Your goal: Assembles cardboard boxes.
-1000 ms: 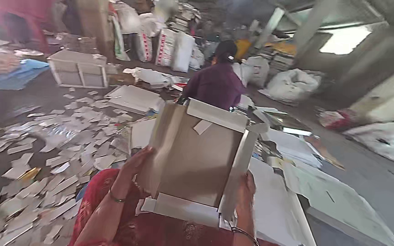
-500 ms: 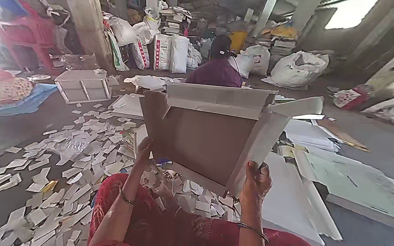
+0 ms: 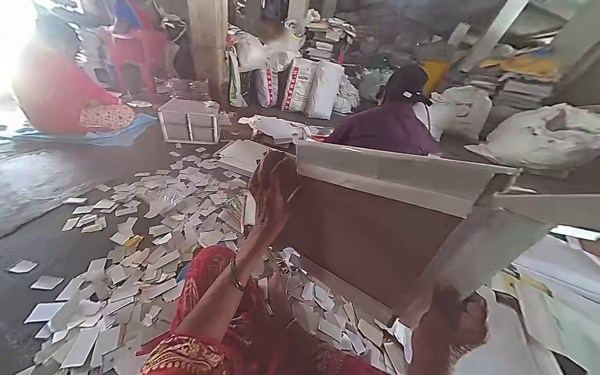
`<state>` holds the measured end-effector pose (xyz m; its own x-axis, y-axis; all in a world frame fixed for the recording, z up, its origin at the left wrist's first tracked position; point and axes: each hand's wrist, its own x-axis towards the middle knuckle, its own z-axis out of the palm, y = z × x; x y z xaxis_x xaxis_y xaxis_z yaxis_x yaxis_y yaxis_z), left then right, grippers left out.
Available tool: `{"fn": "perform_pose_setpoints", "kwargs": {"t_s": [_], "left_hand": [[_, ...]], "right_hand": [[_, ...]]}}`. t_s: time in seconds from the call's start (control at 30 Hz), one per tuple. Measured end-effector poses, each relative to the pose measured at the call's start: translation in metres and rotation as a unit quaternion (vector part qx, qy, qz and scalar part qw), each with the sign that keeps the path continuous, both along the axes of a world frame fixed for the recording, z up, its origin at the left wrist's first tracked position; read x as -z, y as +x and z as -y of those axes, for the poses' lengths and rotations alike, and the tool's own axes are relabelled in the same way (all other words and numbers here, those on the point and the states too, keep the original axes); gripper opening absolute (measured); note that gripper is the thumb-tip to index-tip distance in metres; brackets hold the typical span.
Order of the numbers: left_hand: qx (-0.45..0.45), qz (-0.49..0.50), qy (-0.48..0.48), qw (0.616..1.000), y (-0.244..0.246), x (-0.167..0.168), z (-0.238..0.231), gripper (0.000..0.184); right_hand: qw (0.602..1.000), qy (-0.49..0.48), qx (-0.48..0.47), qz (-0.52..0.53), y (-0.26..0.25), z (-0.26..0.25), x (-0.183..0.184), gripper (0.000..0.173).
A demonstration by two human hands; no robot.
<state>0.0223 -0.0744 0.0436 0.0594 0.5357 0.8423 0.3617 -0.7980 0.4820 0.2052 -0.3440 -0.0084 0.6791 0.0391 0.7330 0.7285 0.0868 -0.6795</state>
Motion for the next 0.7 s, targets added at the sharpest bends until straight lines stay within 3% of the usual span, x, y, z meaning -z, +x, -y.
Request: {"fn": "perform_pose_setpoints", "kwargs": {"t_s": [0.07,0.13,0.33,0.47,0.7], "left_hand": [[-0.015,-0.005,0.01,1.0,-0.001,-0.007,-0.004,0.075],[-0.015,-0.014,0.023,1.0,-0.009,-0.012,-0.009,0.073],[0.003,-0.053,0.063,0.997,-0.028,-0.017,-0.026,0.045],[0.009,-0.083,0.065,0.994,-0.036,-0.022,-0.031,0.027],[0.014,0.003,0.073,0.997,-0.029,-0.017,-0.02,0.053]], "right_hand": [[1.0,-0.005,-0.005,0.027,0.001,0.002,0.002,0.043],[0.999,-0.004,-0.018,0.029,0.004,0.005,0.004,0.044],[0.998,-0.027,-0.031,0.041,0.007,0.009,0.006,0.048],[0.998,-0.035,-0.034,0.05,0.004,0.007,0.004,0.041],[0.994,-0.079,0.059,0.044,-0.001,-0.002,0.001,0.032]]}}
